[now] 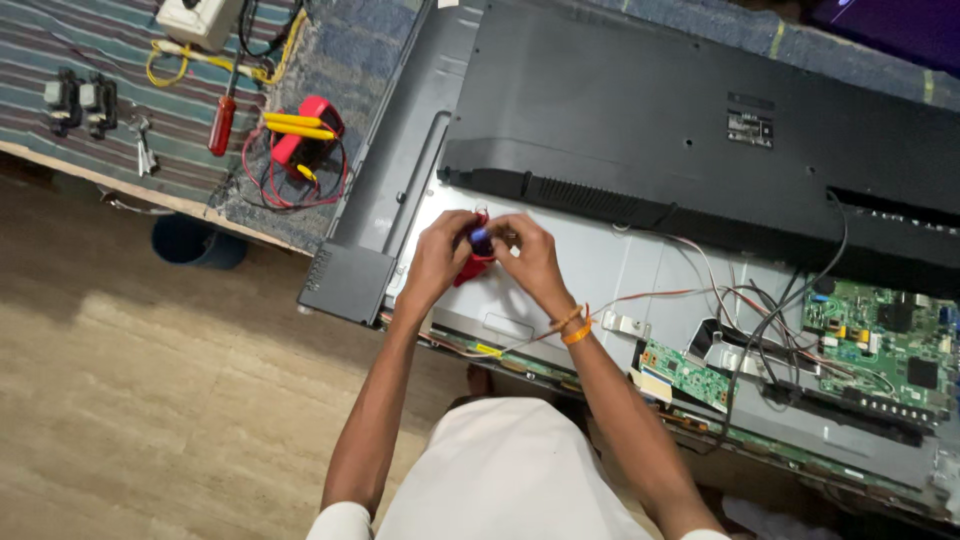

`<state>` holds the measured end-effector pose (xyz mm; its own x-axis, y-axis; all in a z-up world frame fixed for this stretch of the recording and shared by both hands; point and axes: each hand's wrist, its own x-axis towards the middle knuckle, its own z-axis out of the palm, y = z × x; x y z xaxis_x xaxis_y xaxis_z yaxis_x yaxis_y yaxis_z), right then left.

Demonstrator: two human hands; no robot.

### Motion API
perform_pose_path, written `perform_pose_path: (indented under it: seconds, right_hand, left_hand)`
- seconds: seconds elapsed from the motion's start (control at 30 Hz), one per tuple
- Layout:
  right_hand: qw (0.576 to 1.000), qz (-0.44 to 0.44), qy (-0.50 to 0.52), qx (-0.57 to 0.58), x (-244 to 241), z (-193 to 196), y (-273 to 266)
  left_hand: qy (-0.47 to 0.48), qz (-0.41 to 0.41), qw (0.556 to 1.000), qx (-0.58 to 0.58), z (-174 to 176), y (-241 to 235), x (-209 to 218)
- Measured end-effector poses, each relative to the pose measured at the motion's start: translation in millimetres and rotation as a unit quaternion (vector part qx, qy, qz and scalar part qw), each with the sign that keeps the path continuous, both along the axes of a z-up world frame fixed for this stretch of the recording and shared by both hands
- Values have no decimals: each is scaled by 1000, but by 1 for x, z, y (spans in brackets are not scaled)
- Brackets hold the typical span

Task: The person works on a disassembled television, handling a green circuit board and using a soldering iron, pliers, and a multimeter. They retrieve tools from a drawer, test the board with probes, and place small components into a red pouch.

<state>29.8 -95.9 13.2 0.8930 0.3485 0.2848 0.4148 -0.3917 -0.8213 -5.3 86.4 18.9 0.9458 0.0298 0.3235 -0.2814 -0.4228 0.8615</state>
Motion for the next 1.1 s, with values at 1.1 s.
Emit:
perform_pose_path:
  seconds: [1.1]
  right_hand:
    - [951,-272,143,42,-153,-24,-136]
  left_hand:
    - [-46,114,927,355,-63,240,285]
